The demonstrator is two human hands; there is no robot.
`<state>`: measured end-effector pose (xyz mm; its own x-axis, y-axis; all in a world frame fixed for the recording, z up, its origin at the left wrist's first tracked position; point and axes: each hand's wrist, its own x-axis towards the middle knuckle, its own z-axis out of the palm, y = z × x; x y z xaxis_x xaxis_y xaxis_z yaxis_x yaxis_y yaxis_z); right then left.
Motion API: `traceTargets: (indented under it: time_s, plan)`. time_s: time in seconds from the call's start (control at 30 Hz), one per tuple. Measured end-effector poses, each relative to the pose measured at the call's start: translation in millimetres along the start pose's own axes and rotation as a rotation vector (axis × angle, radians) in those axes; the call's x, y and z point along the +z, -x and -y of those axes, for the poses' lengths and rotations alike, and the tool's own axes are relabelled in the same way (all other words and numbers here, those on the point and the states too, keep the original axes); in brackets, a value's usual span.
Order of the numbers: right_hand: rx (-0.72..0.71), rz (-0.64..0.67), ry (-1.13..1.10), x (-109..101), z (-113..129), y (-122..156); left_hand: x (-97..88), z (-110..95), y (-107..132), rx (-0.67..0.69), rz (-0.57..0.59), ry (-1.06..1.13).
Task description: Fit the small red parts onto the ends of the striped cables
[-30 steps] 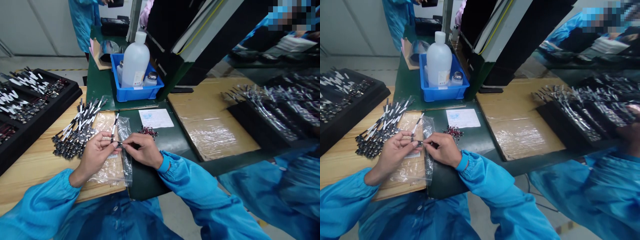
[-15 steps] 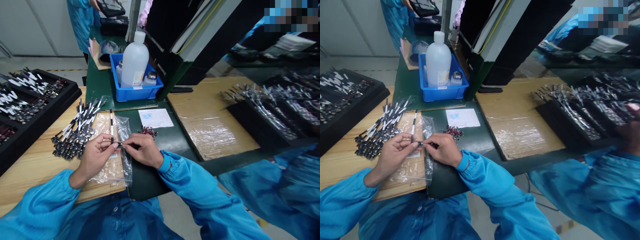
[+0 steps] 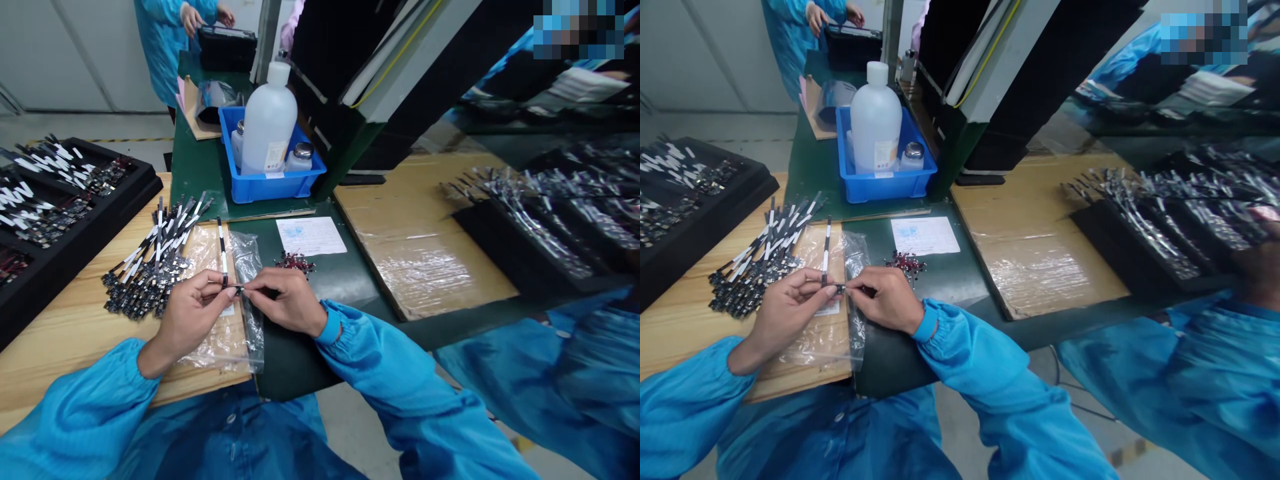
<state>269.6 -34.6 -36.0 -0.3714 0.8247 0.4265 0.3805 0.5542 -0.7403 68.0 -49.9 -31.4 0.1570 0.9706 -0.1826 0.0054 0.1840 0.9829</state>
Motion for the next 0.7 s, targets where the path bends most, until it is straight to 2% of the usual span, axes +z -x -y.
traceTargets:
  time_s: [0.43,0.7]
  plan:
    - [-0.027,0.056,-0.032,-1.4,-7.3,0.4,-1.0,-1.8,-1.8,-0.005,0.012,-0.009]
    - [-0.017,0.045,-0.032,-2.1,-4.2,-1.0,-5.8,0.9,-1.9,0.018,0.093,-0.139]
